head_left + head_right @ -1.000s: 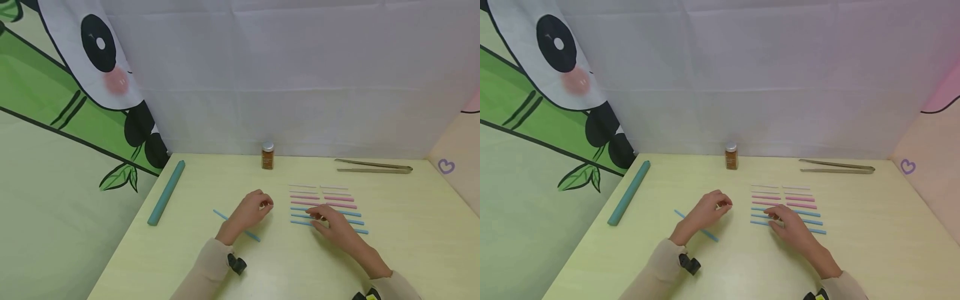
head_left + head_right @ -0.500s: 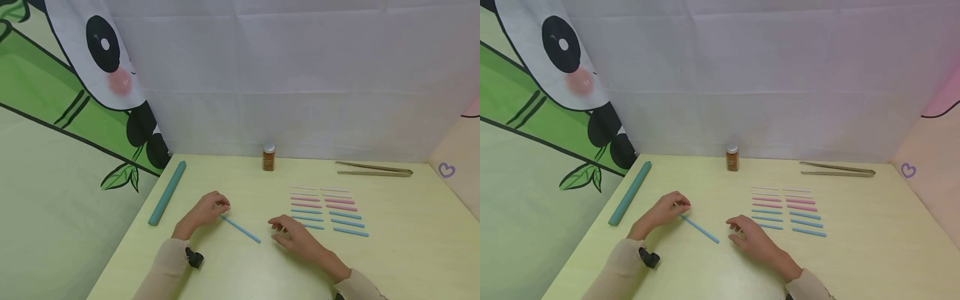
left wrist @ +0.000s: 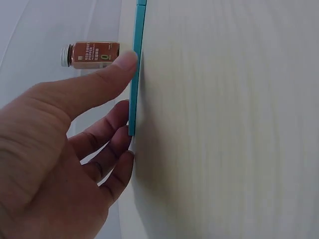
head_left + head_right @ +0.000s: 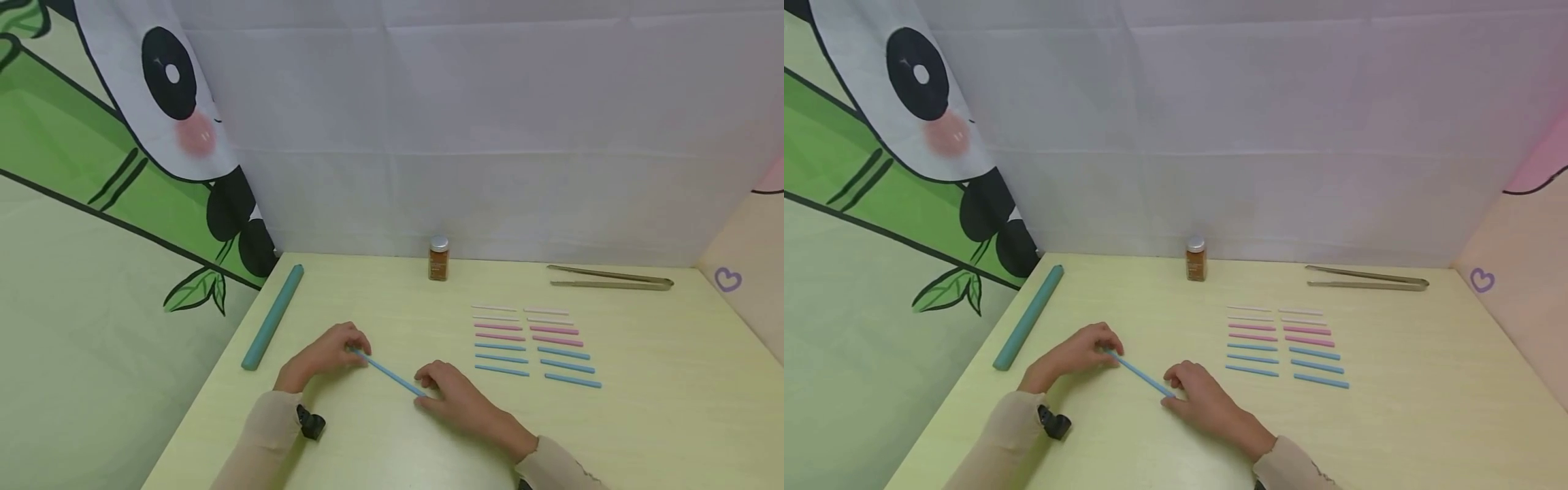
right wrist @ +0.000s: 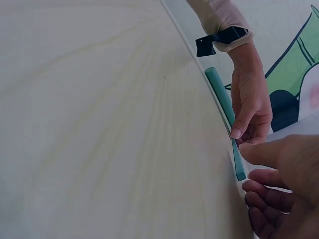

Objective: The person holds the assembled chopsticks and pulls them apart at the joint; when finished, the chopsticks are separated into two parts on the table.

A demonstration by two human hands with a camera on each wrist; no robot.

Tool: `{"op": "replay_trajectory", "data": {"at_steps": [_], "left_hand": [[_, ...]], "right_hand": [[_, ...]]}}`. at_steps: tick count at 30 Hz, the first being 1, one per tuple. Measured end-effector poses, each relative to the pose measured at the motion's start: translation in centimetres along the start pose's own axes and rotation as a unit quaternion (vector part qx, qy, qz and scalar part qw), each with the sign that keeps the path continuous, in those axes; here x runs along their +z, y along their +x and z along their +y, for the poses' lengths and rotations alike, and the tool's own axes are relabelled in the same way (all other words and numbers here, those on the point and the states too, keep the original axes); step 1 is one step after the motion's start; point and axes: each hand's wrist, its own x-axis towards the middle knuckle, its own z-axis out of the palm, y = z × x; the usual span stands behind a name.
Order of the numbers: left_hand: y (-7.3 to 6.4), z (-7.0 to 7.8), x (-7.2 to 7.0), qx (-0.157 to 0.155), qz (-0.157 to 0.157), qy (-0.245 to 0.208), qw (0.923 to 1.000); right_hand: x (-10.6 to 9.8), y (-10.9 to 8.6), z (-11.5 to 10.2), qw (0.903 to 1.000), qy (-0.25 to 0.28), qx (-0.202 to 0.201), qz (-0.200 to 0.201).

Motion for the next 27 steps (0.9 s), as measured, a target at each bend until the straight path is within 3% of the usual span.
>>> {"op": "replay_trajectory", "data": {"at_steps": [3, 8, 18, 27], "left_hand": [[0.1, 0.2, 0.1, 0.005, -0.003, 0.015, 0.9999], [0.1, 0.3, 0.2, -0.012, -0.006, 0.018, 0.9998], [0.0, 1.1, -0.2, 0.003, -0.011, -0.017, 0.9998], [0.7, 4.9, -0.7, 0.011, -0.003, -0.007, 0.9999]], "right_hand": [[0.2, 0.0, -0.2, 0.9996, -0.024, -0.011, 0.005], [0.4, -0.1, -0.5, 0.9985, -0.050, -0.016, 0.012], [-0.5, -0.2, -1.2, 0.9969, -0.036, 0.029, 0.064], [-2.7, 0.0, -1.4, 0.9930, -0.008, 0.027, 0.115]]}}
